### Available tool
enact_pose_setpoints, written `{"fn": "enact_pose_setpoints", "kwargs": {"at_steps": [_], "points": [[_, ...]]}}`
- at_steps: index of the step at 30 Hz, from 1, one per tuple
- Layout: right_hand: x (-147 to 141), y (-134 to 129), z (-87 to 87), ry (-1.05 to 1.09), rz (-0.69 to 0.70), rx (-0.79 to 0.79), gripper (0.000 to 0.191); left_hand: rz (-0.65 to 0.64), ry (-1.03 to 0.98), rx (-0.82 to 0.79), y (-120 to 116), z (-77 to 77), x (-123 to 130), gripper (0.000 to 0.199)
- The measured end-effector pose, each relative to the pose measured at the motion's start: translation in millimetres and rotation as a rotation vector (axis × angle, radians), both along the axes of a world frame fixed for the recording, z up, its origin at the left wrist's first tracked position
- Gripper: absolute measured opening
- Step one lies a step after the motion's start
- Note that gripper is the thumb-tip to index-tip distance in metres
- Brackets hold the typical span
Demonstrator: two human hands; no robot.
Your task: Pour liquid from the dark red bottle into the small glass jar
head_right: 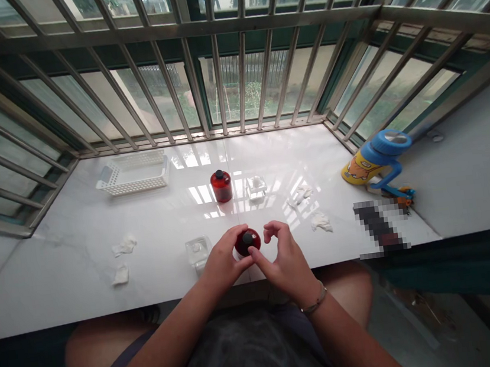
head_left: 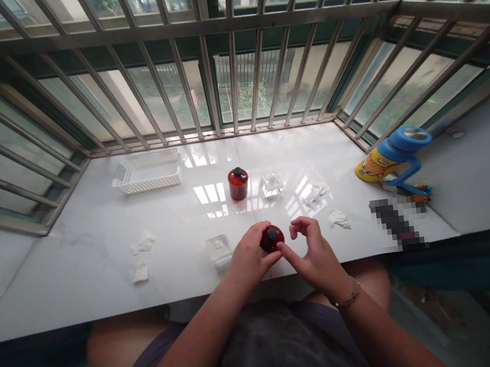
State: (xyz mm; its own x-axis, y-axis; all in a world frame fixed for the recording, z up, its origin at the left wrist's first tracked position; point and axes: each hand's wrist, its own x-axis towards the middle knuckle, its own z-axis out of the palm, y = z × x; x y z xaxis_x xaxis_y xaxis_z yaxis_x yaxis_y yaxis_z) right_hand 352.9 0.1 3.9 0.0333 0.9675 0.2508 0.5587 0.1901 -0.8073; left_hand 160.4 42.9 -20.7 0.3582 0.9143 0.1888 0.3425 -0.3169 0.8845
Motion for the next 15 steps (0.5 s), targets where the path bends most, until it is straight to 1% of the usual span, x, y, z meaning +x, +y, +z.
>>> {"fn": "enact_pose_setpoints", "kwargs": {"at_steps": [1, 4, 5, 7, 9, 10, 13, 15], "points": [[-0.1, 0.1, -0.6, 0.019, 0.015, 0.004, 0.05, -0.002, -0.003, 0.001, -0.1, 0.5, 0.0, 0.063], [-0.9, -0.3, -1.2, 0.072, 0.137, -0.037, 0.056, -0.013, -0.004, 0.003, 0.0, 1.3, 0.0, 0.064], [-1.1, -0.6, -1.3, 0.07, 0.14, -0.052, 0.055, -0.011, -0.001, 0.0, 0.0, 1.3, 0.0, 0.064], [-1.5, -1.2, -1.7, 0.038, 0.063, -0.052, 0.046, 0.0, 0.004, -0.009, 0.0, 1.2, 0.0, 0.064], [-2.3, -1.5, -2.3, 0.033, 0.0, -0.013, 0.04, 0.007, 0.003, -0.011, -0.1, 1.2, 0.0, 0.064], [-3.1, -1.5, -2.6, 0.047, 0.013, 0.0, 0.041, 0.002, 0.0, -0.007, -0.1, 1.2, 0.2, 0.065], [-6.6, -0.3, -3.8, 0.094, 0.133, -0.017, 0.053, -0.008, -0.01, 0.012, -0.6, 1.0, 1.2, 0.066], [-8.9, 1.7, -5.7, 0.084, 0.142, -0.029, 0.054, 0.005, -0.005, 0.019, -1.3, 0.6, 2.2, 0.063]]}}
